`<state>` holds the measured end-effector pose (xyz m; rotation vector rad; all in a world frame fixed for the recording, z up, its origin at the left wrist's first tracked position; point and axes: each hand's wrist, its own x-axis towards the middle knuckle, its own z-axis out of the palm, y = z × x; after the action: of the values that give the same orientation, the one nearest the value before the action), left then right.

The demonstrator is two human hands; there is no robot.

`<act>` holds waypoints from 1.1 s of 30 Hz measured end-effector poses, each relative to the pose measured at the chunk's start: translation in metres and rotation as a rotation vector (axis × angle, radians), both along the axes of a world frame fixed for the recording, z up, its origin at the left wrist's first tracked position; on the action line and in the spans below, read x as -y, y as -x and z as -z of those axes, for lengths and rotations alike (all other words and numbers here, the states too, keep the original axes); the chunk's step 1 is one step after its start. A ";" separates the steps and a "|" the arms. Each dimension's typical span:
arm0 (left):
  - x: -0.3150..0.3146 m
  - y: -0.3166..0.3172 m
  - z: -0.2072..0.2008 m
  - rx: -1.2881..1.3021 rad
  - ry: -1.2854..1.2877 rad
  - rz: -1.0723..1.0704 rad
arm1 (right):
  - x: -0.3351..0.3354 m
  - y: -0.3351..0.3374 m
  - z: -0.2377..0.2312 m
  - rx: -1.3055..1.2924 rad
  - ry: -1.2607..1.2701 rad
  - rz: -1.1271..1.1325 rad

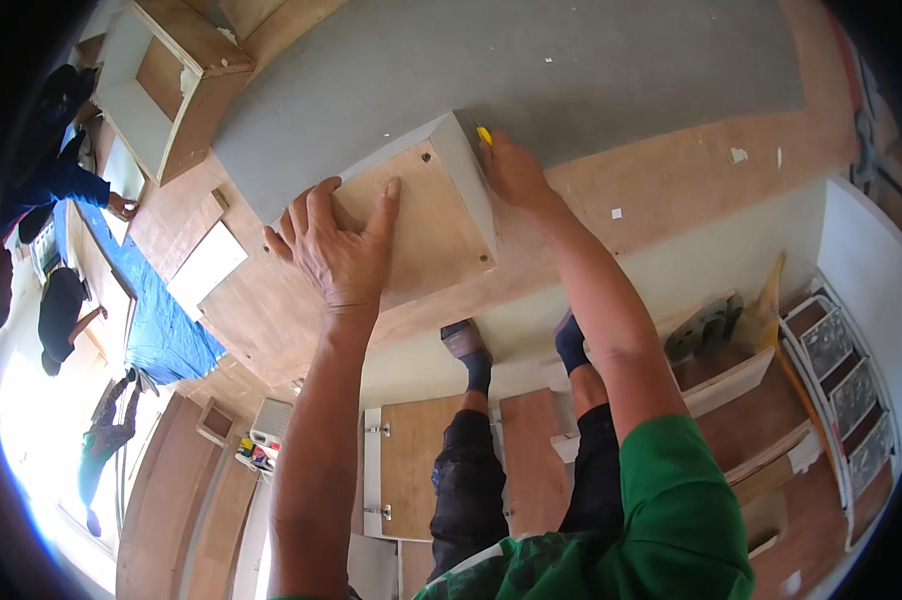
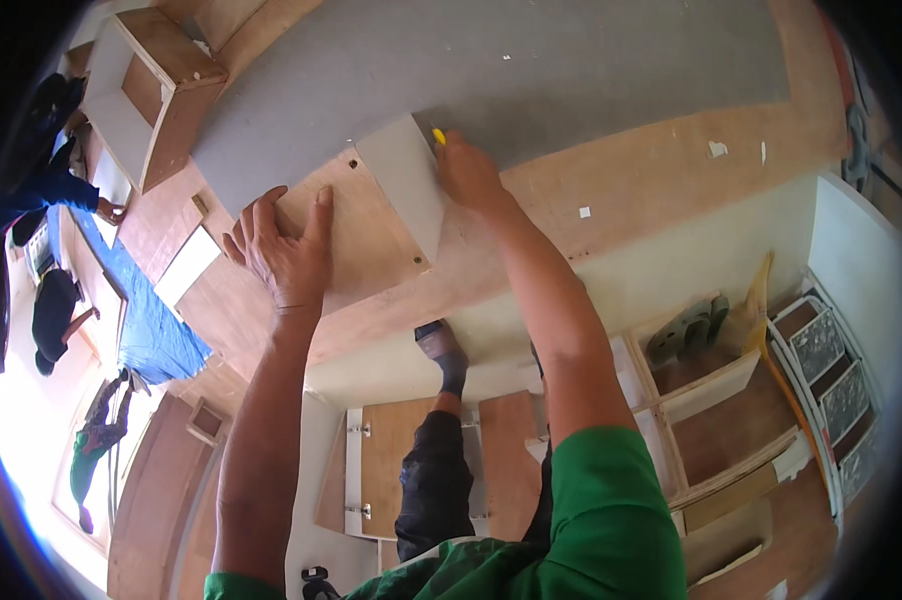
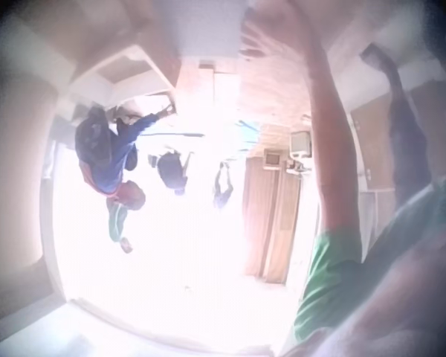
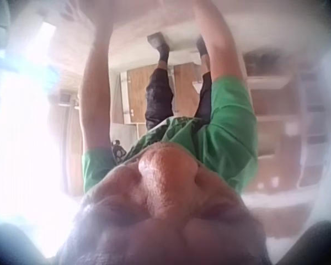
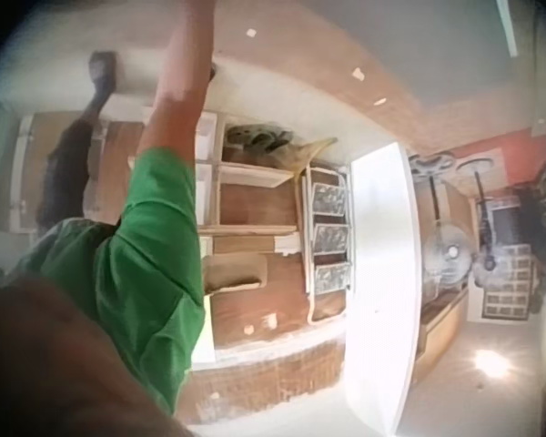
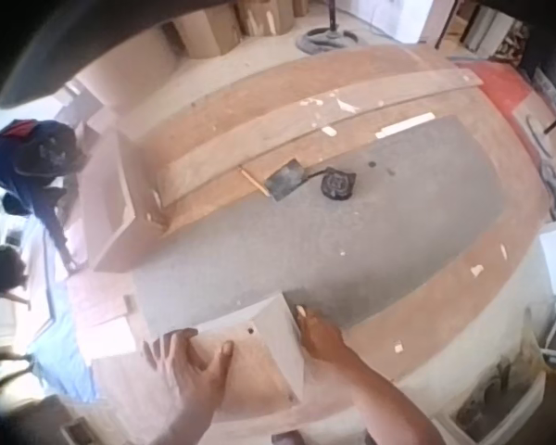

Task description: The person uses a utility knife to score and separate a piece of grey laminate from a larger board. They then pick up a white cabinet door and place it on the floor, followed by handling a grey laminate sheet and placing it aside. The person walks around the room, picking up tools and materials while other workers assemble furniture in the background.

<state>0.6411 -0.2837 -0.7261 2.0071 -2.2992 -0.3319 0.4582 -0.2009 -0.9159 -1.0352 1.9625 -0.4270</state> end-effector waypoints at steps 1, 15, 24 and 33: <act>-0.001 -0.002 0.000 0.004 -0.003 0.004 | 0.006 -0.003 0.007 0.013 -0.005 0.029; -0.001 -0.001 0.001 -0.010 0.055 -0.004 | 0.010 -0.014 0.018 0.065 0.042 0.040; -0.002 -0.004 0.003 -0.009 0.045 -0.016 | 0.032 -0.009 0.028 -0.017 -0.062 -0.081; -0.002 -0.004 0.000 0.003 0.018 -0.021 | 0.045 -0.006 0.012 -0.011 -0.221 -0.137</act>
<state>0.6448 -0.2815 -0.7262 2.0232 -2.2727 -0.3059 0.4641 -0.2458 -0.9277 -1.0222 1.8855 -0.1259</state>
